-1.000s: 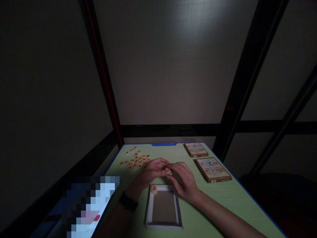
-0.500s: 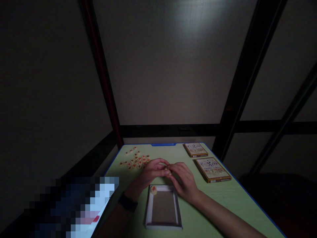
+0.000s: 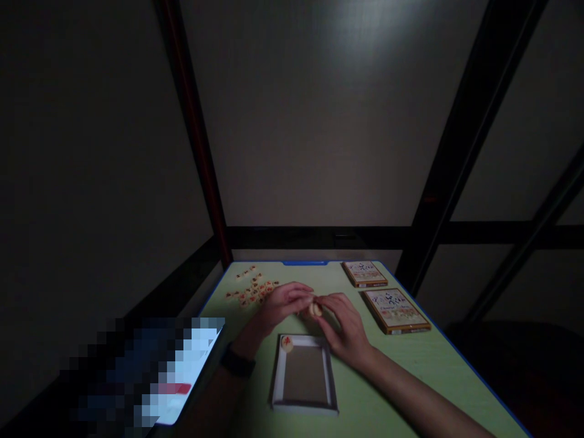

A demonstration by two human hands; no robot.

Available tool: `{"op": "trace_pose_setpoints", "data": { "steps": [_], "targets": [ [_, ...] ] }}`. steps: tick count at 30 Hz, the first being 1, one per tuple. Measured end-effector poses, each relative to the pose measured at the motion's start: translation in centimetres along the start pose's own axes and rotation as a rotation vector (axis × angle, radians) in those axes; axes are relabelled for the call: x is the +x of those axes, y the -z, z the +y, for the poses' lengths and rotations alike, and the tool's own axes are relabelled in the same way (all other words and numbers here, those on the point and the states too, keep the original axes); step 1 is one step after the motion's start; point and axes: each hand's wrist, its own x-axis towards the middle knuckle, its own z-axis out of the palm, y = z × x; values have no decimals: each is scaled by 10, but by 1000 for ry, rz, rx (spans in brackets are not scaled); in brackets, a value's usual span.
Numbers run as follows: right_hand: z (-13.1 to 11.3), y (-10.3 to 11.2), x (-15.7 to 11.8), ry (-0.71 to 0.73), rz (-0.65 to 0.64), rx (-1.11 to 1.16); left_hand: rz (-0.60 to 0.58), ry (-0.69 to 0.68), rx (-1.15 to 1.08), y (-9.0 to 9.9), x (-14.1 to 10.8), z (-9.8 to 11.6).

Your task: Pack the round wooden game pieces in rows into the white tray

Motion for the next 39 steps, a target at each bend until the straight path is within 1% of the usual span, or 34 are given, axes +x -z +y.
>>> {"op": "trace_pose_setpoints", "data": {
  "steps": [2, 4, 5, 7, 9, 10, 12, 14, 17, 20, 24, 27, 29, 31, 34, 39],
  "targets": [
    [-3, 3, 2, -63, -91, 22, 107, -69, 144, 8, -2, 8],
    [-9, 5, 4, -121, -254, 32, 164, -89, 365, 16, -9, 13],
    [-14, 5, 5, -139, -352, 22, 166, -82, 501, 18, -15, 14],
    [-23, 3, 6, -153, -551, -24, 114, -45, 781, 20, -30, 12],
    [-32, -1, 5, -138, -709, -101, 20, 4, 989, 18, -48, 7],
    [-35, -4, 4, -130, -766, -143, -12, 25, 1053, 15, -56, 4],
    [-39, -10, 1, -122, -839, -222, -54, 62, 1106, 9, -69, -2],
    [-41, -16, -2, -124, -882, -279, -39, 86, 1103, 4, -75, -8],
    [-41, -21, -4, -132, -921, -306, 8, 86, 1086, -1, -76, -14],
    [-37, -25, -6, -171, -905, -277, 37, 77, 1078, -3, -74, -19],
    [-27, -23, -9, -262, -774, -121, 83, 68, 1071, -4, -74, -26],
    [-20, -17, -9, -288, -671, -6, 90, 44, 1076, -4, -74, -30],
    [-17, -15, -8, -287, -651, 14, 98, 29, 1080, -3, -75, -32],
    [-14, -16, -8, -269, -663, 18, 101, 12, 1084, -3, -74, -33],
    [-10, -23, -11, -236, -682, 27, 96, 1, 1086, -2, -74, -34],
    [-4, -34, -15, -226, -642, 55, 81, 44, 1072, -3, -72, -29]
  ]
}}
